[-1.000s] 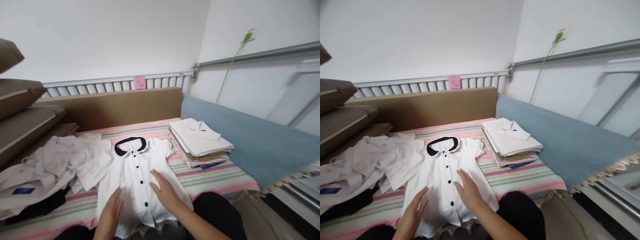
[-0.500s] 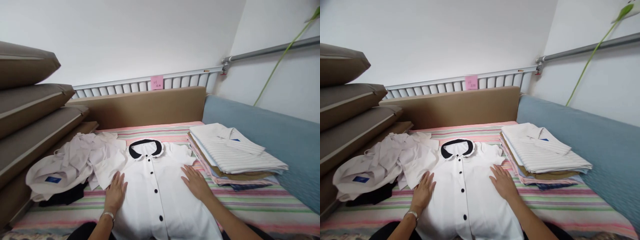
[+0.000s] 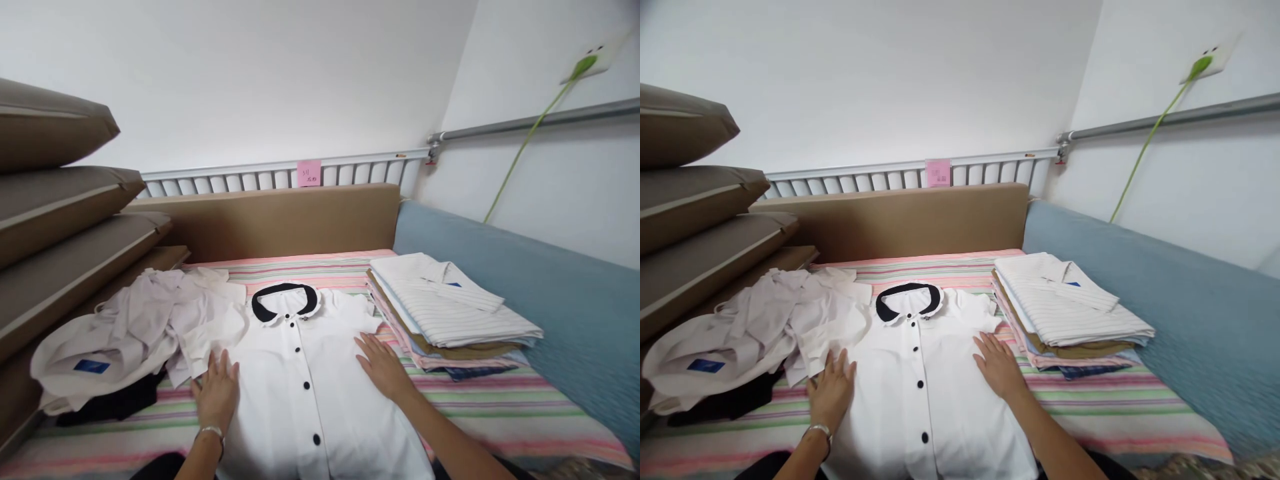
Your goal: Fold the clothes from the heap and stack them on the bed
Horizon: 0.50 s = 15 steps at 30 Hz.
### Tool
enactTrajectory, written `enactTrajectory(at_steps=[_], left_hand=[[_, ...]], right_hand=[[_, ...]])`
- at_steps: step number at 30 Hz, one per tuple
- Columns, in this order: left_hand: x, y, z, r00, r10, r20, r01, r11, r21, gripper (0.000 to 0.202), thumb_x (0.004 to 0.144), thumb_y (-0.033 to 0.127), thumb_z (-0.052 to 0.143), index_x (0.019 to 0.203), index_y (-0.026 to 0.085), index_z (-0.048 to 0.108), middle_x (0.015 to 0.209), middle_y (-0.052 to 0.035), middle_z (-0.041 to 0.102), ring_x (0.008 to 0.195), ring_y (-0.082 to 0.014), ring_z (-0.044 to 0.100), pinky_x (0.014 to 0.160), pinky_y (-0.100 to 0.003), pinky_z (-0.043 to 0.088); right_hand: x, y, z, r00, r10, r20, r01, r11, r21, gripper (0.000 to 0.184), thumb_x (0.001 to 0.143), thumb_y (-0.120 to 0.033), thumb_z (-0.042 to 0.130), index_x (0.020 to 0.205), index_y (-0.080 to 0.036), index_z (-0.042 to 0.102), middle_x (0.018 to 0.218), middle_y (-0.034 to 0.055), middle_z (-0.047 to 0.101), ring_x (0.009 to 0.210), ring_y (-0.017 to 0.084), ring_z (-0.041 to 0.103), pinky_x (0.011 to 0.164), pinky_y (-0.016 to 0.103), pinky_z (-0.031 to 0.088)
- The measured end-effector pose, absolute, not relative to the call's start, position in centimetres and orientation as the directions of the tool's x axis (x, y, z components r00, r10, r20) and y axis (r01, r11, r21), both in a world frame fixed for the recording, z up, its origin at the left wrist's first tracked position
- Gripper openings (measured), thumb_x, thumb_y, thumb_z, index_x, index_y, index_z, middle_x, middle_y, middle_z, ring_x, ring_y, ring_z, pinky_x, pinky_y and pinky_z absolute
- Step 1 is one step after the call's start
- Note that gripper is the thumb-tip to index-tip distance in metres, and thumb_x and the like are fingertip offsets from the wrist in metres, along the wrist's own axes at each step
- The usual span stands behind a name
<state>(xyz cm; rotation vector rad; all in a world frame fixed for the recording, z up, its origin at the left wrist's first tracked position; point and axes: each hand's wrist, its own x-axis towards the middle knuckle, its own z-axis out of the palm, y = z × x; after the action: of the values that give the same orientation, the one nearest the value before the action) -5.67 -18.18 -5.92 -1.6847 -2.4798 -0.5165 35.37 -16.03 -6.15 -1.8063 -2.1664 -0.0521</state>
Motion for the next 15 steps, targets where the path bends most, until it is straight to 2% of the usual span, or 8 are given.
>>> enactTrajectory(at_steps=[2,4,6,9,11,15], left_hand=[[-5.9,-18.6,-6.3,-0.351,0.879,0.323,0.933,0.297,0.205,0.052,0.091,0.041,0.025,0.137,0.019,0.037,0.146,-0.0153,0.033,0.129,-0.0313,0.038,0.102,-0.062,0.023],[-6.3,-19.2,-6.6,-0.245,0.889,0.387,0.966,0.191,0.172,0.045,0.090,0.033,0.029,0.127,0.018,0.049,0.142,-0.0135,0.041,0.129,-0.0298,0.038,0.102,-0.058,0.028],[-6.5,-19.7,-6.6,-0.047,0.900,0.434,0.991,-0.012,0.132,0.036,0.089,0.028,0.035,0.113,0.020,0.060,0.132,-0.0097,0.053,0.125,-0.0269,0.043,0.101,-0.050,0.034],[-6.0,-18.8,-5.1,0.191,0.863,0.468,0.952,-0.280,0.127,0.030,0.088,0.025,0.039,0.103,0.022,0.065,0.117,-0.0069,0.064,0.113,-0.0230,0.054,0.097,-0.043,0.041],[-5.1,-16.5,-3.2,0.209,0.859,0.468,0.940,-0.309,0.146,0.031,0.090,0.023,0.036,0.103,0.020,0.064,0.115,-0.0084,0.064,0.109,-0.0221,0.056,0.095,-0.042,0.043],[-3.8,-8.9,0.8,0.090,0.946,0.311,0.982,-0.138,0.133,0.036,0.087,0.015,0.035,0.116,0.014,0.056,0.125,-0.0122,0.057,0.118,-0.0223,0.049,0.100,-0.039,0.038]], right_hand=[[35.3,-16.2,-5.7,-0.152,0.956,0.251,0.962,0.201,-0.185,0.044,0.087,-0.035,0.041,0.128,-0.022,0.051,0.139,0.0076,0.045,0.130,0.026,0.038,0.105,0.048,0.029],[35.1,-16.4,-5.0,-0.162,0.948,0.275,0.956,0.221,-0.196,0.040,0.086,-0.030,0.041,0.121,-0.021,0.058,0.133,0.0094,0.051,0.125,0.026,0.044,0.105,0.049,0.030],[34.5,-16.2,-4.1,-0.174,0.923,0.342,0.940,0.259,-0.220,0.036,0.085,-0.026,0.041,0.112,-0.022,0.064,0.124,0.0091,0.059,0.118,0.025,0.050,0.104,0.049,0.029],[33.2,-14.2,-2.6,-0.180,0.878,0.443,0.901,0.328,-0.283,0.033,0.086,-0.025,0.039,0.105,-0.025,0.066,0.116,0.0074,0.064,0.112,0.023,0.054,0.105,0.049,0.029],[32.1,-11.5,-1.7,-0.180,0.867,0.464,0.886,0.348,-0.307,0.034,0.086,-0.025,0.038,0.106,-0.024,0.065,0.116,0.0075,0.064,0.114,0.023,0.053,0.105,0.048,0.029],[30.3,-4.5,-0.5,-0.169,0.895,0.412,0.915,0.298,-0.272,0.037,0.086,-0.020,0.036,0.112,-0.020,0.063,0.120,0.0096,0.062,0.118,0.024,0.050,0.105,0.047,0.028]])
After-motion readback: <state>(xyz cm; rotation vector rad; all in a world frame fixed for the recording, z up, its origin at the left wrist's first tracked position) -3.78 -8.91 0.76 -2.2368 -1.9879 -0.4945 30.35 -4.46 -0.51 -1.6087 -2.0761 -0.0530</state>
